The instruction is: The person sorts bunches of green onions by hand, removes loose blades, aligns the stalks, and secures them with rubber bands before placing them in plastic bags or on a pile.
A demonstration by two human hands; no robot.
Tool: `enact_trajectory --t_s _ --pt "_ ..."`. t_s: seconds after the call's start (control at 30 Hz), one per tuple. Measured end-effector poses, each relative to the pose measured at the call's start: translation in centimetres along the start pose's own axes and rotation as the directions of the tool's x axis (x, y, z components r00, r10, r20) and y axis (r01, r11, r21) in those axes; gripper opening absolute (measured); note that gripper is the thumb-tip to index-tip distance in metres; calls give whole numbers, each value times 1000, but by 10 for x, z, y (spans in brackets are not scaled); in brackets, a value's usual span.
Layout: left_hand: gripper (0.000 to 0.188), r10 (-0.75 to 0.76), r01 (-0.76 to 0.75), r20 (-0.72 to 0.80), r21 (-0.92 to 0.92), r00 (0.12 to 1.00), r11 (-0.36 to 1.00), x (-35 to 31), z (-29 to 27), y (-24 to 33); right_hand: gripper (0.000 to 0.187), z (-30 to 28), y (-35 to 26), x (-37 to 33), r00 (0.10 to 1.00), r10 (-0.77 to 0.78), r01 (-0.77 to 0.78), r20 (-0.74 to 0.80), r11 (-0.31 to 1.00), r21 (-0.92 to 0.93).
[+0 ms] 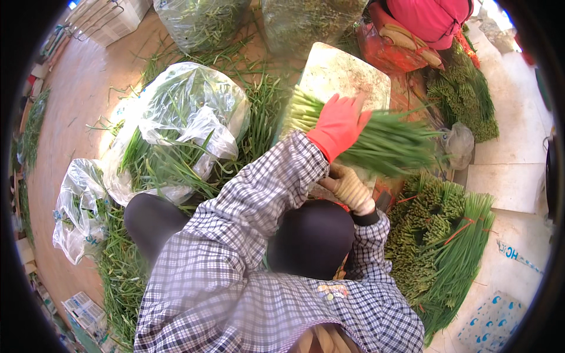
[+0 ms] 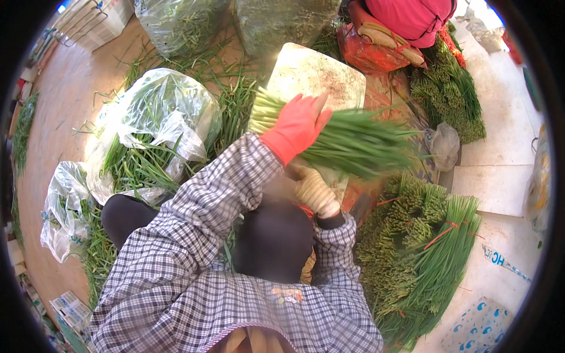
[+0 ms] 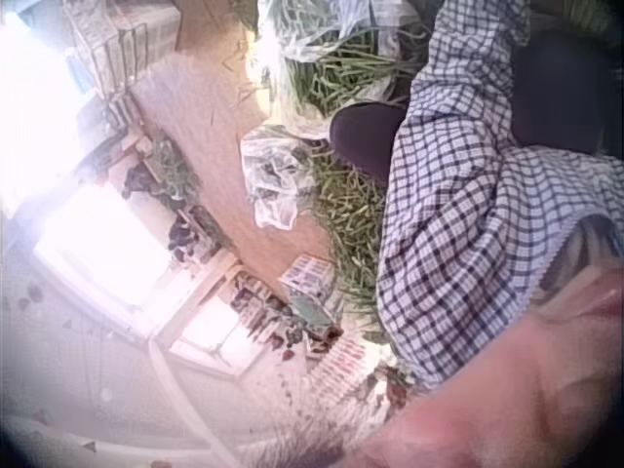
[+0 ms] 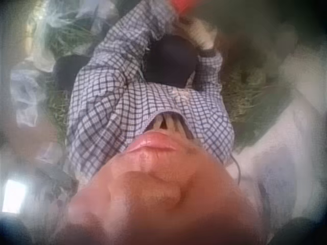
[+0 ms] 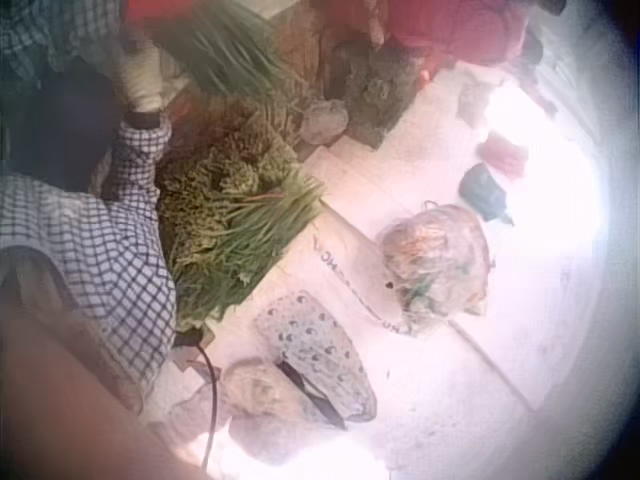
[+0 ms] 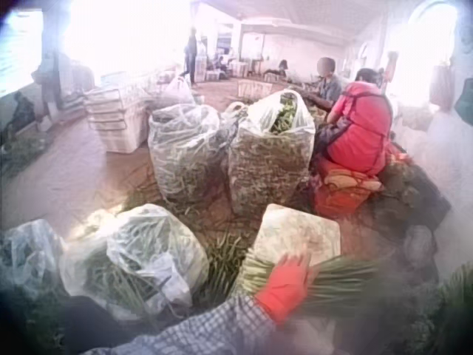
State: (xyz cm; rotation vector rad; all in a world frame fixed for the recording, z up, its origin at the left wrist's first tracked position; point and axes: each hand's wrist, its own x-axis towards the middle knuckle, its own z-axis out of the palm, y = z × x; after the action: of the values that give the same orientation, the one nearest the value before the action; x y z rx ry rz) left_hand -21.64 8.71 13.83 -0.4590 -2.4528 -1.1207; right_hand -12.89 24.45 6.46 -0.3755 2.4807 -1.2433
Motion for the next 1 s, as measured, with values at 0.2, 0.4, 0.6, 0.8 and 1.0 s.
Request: enact_trajectory --t_s 0.2,0.4,0.6,0.8,1.0 --pt "62 95 -87 -168 53 981 995 -7 16 -11 36 -37 -94 8 756 180 115 -630 910 398" --pt "72 -25 29 59 -70 998 997 -4 -8 -20 20 -27 -48 68 861 -290 404 -417 888 217" --pt "90 270 -356 233 581 934 731 -42 8 -44 19 -25 -81 58 944 46 138 -326 843 520" --pt "91 70 -234 430 341 900 911 1 10 -53 21 -3 -99 12 857 -194 204 -478 979 -31" --pt "113 19 -212 434 401 901 891 19 13 -43 20 13 -11 10 850 -502 340 -157 752 -564"
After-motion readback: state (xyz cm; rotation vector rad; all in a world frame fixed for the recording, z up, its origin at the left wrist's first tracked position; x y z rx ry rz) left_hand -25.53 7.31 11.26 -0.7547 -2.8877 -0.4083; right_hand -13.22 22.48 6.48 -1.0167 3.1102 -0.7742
